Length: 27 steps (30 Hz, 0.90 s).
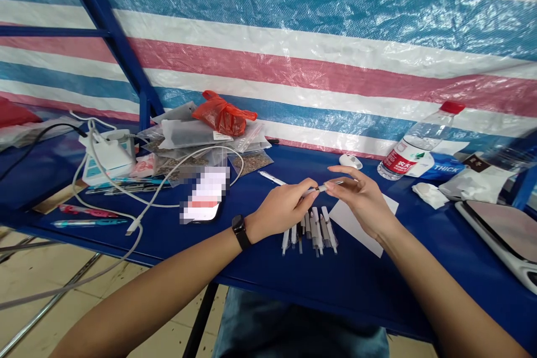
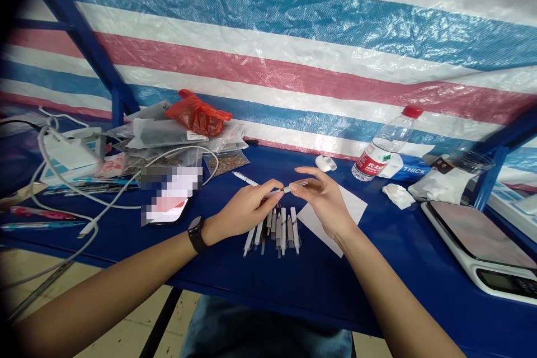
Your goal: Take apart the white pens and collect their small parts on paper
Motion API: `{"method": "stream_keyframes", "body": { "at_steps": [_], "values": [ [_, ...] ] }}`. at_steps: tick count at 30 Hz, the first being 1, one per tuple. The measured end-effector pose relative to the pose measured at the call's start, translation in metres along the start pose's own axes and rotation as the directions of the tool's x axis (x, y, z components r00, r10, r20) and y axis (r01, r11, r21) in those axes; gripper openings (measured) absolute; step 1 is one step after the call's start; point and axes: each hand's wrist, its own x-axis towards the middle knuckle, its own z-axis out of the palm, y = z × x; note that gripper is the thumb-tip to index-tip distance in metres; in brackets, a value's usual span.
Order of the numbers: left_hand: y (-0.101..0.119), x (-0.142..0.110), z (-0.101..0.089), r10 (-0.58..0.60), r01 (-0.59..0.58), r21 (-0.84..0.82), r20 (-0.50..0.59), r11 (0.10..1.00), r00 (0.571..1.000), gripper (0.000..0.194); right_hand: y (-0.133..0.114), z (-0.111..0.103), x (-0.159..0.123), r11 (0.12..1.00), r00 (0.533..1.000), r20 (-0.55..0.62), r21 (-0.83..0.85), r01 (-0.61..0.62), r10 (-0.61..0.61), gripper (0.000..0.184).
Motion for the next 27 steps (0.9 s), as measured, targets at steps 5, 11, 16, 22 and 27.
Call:
{"method": "stream_keyframes", "body": {
  "at_steps": [5, 11, 16, 22, 27],
  "values": [
    [0.000, 0.000, 0.000, 0.001, -0.001, 0.022, 0.016, 1.000, 1.000, 0.024, -0.002, 0.004, -0.001, 0.998, 1.000, -0.006, 0.063, 0.009, -0.008, 0.065],
    [-0.001, -0.001, 0.000, 0.018, -0.018, 0.039, -0.003, 0.999, 1.000, 0.023, -0.001, -0.002, 0.002, 1.000, 0.999, -0.042, -0.015, 0.003, -0.003, 0.062],
    [-0.002, 0.000, 0.000, 0.019, -0.019, 0.024, 0.000, 1.000, 1.000, 0.024, 0.004, -0.011, 0.005, 0.992, 0.991, 0.039, 0.006, 0.125, -0.125, 0.064],
    [0.000, -0.001, 0.000, 0.006, -0.006, 0.011, 0.008, 1.000, 1.000, 0.023, -0.001, -0.008, 0.005, 0.995, 0.995, 0.009, 0.003, 0.099, -0.099, 0.052],
    [-0.003, -0.001, 0.000, 0.014, -0.014, 0.021, 0.028, 1.000, 1.000, 0.025, -0.012, -0.010, 0.005, 0.999, 0.998, -0.051, 0.041, -0.024, 0.027, 0.054]
  ]
}}
